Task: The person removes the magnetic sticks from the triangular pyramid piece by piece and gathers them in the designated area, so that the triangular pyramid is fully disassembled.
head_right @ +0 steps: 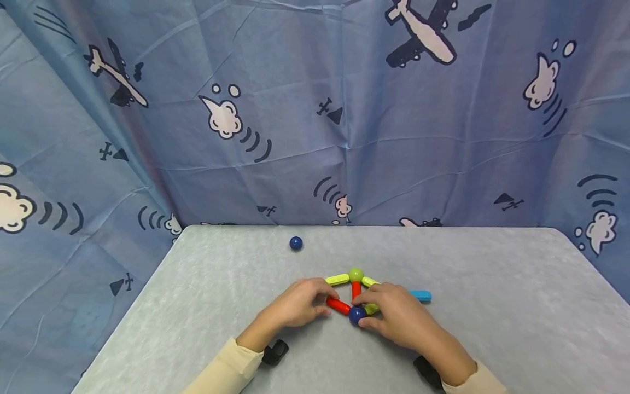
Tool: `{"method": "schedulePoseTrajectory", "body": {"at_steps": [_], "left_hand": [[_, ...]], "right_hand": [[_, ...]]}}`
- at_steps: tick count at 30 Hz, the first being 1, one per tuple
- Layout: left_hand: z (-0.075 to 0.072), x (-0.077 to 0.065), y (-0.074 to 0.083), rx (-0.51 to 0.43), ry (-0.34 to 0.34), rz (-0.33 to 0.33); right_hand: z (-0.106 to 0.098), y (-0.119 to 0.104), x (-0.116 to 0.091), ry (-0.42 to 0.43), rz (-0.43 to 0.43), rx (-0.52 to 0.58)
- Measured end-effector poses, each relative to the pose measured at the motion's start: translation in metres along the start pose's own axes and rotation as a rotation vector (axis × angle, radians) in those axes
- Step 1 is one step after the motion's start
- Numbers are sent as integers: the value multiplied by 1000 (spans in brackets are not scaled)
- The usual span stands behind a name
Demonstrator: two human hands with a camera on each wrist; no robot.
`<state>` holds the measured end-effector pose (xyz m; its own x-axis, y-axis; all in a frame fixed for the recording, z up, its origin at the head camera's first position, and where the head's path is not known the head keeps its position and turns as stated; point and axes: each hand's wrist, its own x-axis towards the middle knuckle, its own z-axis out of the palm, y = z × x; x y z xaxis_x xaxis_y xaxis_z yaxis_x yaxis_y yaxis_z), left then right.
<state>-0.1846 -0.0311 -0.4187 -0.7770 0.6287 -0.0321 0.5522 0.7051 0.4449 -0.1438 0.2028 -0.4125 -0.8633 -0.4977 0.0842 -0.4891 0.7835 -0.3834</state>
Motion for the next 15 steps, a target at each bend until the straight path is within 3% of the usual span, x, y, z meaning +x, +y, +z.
{"method": "schedulePoseTrajectory", "body": {"at_steps": [7,15], "left_hand": [[2,1,2,51,-71,23],[2,0,1,6,-29,14]], "right_hand": [[0,-3,0,-20,4,13],[0,-5,0,-5,16,0]]}}
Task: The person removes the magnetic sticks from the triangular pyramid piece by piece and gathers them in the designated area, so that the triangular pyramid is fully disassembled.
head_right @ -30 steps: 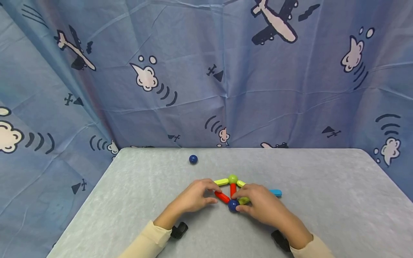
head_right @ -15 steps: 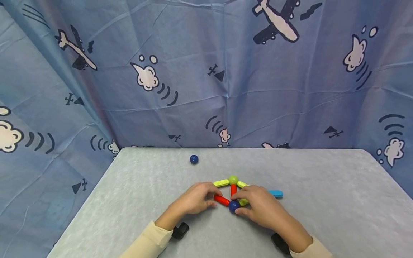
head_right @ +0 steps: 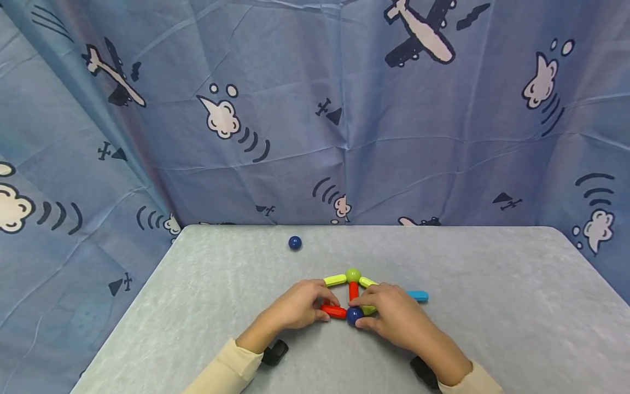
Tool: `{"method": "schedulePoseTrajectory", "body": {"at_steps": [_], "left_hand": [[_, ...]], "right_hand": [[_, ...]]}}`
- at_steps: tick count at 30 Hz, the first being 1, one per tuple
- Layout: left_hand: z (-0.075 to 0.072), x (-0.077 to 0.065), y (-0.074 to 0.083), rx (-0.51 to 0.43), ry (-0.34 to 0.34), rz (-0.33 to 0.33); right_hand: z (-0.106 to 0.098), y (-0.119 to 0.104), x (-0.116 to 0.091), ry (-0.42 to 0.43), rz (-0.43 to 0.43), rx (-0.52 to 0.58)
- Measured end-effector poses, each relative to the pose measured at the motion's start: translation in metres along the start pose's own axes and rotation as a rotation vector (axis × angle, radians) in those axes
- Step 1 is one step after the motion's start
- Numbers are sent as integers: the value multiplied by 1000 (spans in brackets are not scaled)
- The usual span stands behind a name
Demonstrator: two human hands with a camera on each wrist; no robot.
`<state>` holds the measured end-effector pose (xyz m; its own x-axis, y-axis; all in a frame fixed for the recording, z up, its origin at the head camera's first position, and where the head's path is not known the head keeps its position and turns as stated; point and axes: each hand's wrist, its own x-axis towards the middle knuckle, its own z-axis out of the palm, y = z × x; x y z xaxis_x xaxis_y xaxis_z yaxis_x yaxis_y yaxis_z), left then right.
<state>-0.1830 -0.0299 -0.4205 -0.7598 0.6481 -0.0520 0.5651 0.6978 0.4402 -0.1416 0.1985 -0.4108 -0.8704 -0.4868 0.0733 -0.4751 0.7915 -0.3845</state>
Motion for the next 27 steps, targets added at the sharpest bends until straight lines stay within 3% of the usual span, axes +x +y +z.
{"method": "schedulePoseTrajectory", "body": {"at_steps": [7,27], "left_hand": [[0,-3,0,-38,24,-55],[-3,-5,-1,-50,78,-112]], "right_hand": [[1,0,0,29,4,-20],[2,0,-1,33,49,-14]]}}
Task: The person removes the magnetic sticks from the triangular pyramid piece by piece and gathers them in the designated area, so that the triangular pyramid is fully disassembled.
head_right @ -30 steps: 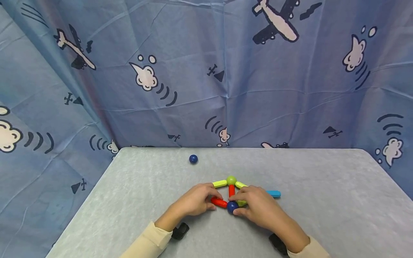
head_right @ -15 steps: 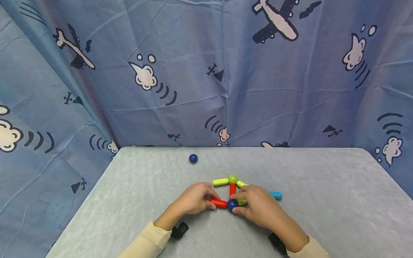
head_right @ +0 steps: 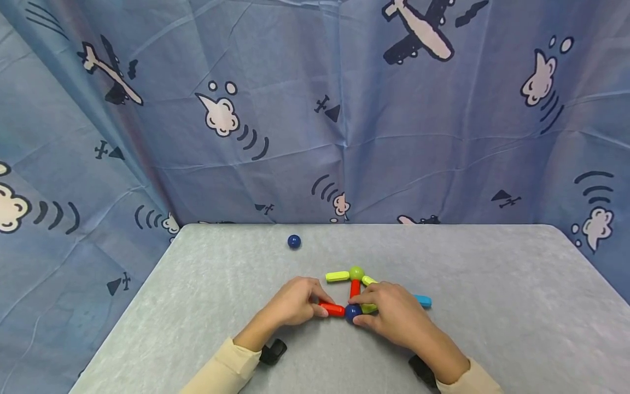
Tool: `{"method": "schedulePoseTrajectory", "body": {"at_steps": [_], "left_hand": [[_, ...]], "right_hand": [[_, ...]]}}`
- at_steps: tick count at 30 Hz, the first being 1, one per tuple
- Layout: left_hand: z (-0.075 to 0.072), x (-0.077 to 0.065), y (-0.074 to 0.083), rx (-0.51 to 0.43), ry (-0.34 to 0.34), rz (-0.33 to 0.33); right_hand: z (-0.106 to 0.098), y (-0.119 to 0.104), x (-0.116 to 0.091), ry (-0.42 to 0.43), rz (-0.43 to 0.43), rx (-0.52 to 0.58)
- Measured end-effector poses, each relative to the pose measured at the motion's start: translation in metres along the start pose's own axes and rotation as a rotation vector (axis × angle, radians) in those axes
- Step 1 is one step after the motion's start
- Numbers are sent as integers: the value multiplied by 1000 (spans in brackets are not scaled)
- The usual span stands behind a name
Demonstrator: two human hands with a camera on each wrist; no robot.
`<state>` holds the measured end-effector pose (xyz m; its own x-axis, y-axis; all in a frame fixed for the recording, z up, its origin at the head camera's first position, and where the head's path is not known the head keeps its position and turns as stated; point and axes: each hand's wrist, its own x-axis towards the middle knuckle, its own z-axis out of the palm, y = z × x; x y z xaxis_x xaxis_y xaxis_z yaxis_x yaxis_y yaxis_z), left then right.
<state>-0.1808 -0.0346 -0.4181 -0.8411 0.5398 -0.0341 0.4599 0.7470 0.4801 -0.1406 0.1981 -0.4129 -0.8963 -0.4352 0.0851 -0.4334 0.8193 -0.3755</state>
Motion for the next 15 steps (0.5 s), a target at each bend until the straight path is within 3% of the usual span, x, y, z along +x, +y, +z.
{"method": "schedulePoseTrajectory", "body": {"at_steps": [6,15], "left_hand": [[-9,-2,-7,-88,53,-106],[-14,-1,-9,-139,43,-125]], "right_hand": [[-4,2,-2,9,58,-15],[-4,4,-2,25,64,-15]]}}
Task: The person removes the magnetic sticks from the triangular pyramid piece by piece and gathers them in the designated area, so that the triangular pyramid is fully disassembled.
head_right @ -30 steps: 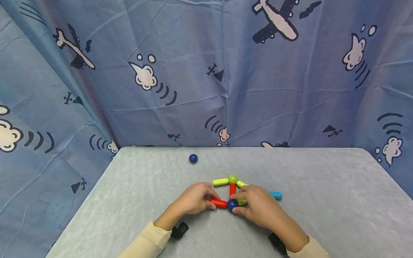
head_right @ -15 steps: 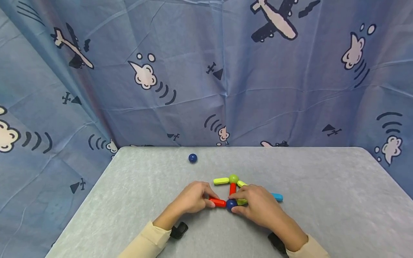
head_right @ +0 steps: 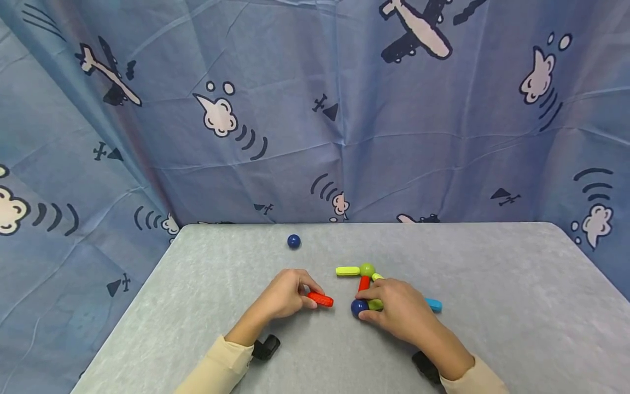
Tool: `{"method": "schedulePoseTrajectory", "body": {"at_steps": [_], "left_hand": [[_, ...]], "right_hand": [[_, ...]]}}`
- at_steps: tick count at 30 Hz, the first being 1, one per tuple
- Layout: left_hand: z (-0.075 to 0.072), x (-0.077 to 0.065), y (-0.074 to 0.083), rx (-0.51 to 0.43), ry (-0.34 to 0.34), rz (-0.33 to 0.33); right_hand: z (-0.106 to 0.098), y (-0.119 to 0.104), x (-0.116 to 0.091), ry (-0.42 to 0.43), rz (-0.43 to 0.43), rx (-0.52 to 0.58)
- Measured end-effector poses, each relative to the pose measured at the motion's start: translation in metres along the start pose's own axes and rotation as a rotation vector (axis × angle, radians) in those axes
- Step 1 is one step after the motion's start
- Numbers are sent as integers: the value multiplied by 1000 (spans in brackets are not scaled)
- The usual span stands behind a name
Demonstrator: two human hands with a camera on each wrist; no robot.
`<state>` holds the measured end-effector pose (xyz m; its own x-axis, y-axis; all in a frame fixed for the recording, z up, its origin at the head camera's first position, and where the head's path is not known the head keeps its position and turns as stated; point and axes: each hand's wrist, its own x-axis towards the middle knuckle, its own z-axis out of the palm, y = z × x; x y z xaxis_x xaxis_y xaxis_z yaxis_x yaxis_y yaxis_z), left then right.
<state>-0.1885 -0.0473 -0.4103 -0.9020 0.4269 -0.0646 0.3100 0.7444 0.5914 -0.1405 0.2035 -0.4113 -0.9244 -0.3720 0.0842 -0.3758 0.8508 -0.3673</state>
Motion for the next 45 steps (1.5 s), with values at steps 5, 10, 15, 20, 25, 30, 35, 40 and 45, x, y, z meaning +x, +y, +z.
{"method": "schedulePoseTrajectory", "body": {"at_steps": [5,10,15,20,25,30,35,40,45], "left_hand": [[-2,0,-2,-26,8,-24],[-9,1,-10,-39,44,-32],[-18,1,-19,-43,92,-27],[-25,3,-28,-52,107,-31],[-29,6,-36,-59,129,-34],[-36,6,-46,-68,156,-76],[-46,6,-65,-28,188,-97],[-54,7,-83,11,199,-129],[-58,14,-91,87,203,-128]], "right_hand": [[-1,-1,1,-21,1,5],[-1,-2,2,-39,-21,15],[-2,-3,1,-42,-41,11],[-2,-3,-1,-43,-44,6],[-2,-2,-1,-42,-48,0],[-3,-2,-2,-52,-80,12],[-2,-5,0,-87,-90,20],[-1,-8,-2,-102,-106,24],[-1,-9,-3,-102,-96,20]]}}
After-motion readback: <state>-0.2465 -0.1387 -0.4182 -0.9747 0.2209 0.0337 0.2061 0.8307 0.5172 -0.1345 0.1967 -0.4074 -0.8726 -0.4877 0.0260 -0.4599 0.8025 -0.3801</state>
